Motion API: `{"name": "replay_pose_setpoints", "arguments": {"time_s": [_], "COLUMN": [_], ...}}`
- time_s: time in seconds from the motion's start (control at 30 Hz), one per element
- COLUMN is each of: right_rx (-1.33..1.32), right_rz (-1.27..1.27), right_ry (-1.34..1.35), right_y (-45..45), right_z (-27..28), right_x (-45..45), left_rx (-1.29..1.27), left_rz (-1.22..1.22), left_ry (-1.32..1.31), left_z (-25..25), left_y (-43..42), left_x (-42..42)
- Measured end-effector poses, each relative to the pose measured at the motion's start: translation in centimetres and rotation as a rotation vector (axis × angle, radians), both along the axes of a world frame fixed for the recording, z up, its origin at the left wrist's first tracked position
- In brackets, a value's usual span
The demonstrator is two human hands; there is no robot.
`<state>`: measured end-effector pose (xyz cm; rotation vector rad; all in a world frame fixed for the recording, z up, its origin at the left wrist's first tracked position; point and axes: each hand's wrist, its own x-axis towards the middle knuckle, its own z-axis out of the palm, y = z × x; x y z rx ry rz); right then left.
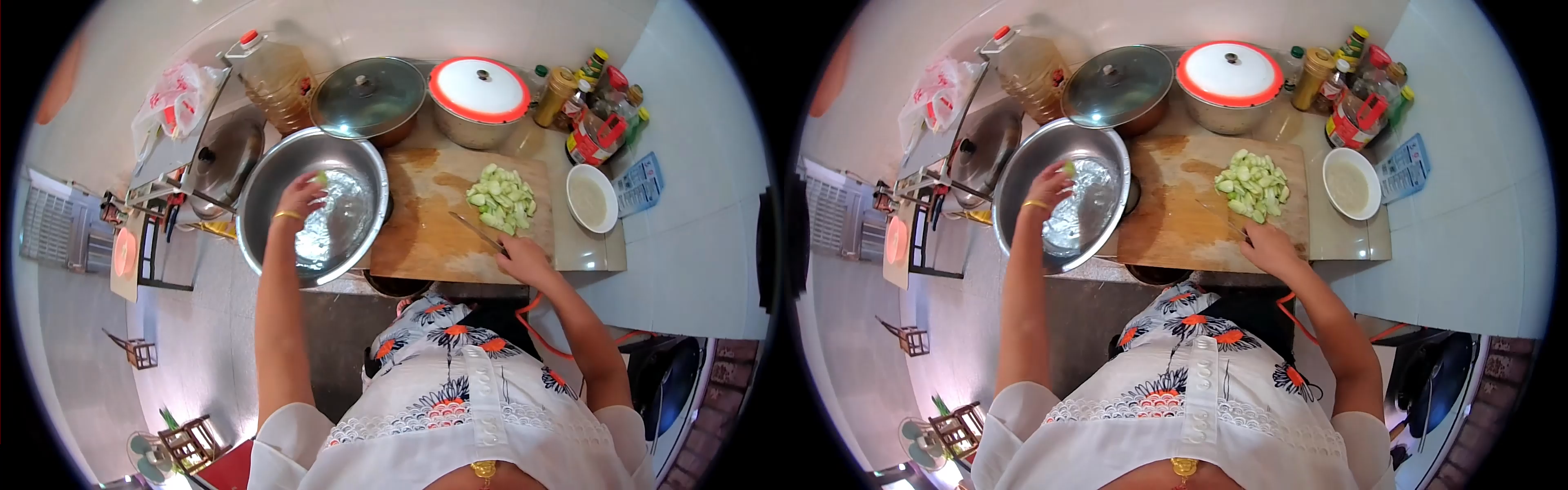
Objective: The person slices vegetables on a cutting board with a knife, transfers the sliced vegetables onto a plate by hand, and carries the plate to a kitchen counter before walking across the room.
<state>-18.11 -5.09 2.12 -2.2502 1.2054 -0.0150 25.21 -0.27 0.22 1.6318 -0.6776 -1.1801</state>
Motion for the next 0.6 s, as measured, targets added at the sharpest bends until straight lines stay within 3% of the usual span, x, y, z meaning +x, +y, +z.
{"name": "replay_pose_setpoints", "arguments": {"time_s": [0.03, 0.1, 0.13, 0.17, 0.23, 0.3, 0.37, 0.43, 0.47, 0.53, 0.6], "right_rx": [0.009, 0.021, 0.006, -0.009, 0.012, 0.033, 0.051, 0.205, 0.359, 0.431, 0.504], "right_rz": [0.003, 0.002, 0.011, 0.02, 0.003, -0.015, -0.048, -0.109, -0.164, -0.212, -0.262], "right_ry": [0.017, 0.033, 0.031, 0.028, 0.034, 0.044, -0.071, -0.147, -0.225, -0.307, -0.388], "right_y": [0.0, 0.2, 0.1, 0.0, 0.0, -0.1, -0.3, -0.5, -0.5, -0.3, -0.2], "right_z": [0.0, -0.2, -0.3, -0.4, -0.3, -0.6, -1.4, -1.1, -0.9, -0.5, -0.3], "right_x": [0.0, -0.1, -0.2, -0.1, -0.1, -0.3, -0.6, -0.7, -0.7, -0.5, -0.5], "left_rx": [-0.027, 0.264, 0.33, 0.209, -0.005, -0.308, -0.419, -0.304, -0.315, -0.274, -0.211], "left_rz": [0.097, -0.211, -0.056, -0.032, 0.079, 0.003, -0.099, -0.201, -0.213, -0.346, -0.265], "left_ry": [0.068, -1.166, -1.44, -1.528, -1.135, -0.725, -0.574, -0.547, -0.442, -0.533, -0.521], "left_z": [0.6, 0.7, 1.0, 1.7, 3.7, 4.6, 5.5, 5.6, 3.6, 1.1, -1.9], "left_y": [0.3, 0.8, 0.9, 1.1, 0.7, 0.0, -0.3, -0.2, -0.3, -1.0, -2.0], "left_x": [0.4, 2.6, 2.1, 2.1, 0.2, -3.5, -9.8, -16.7, -19.3, -23.2, -25.4]}}
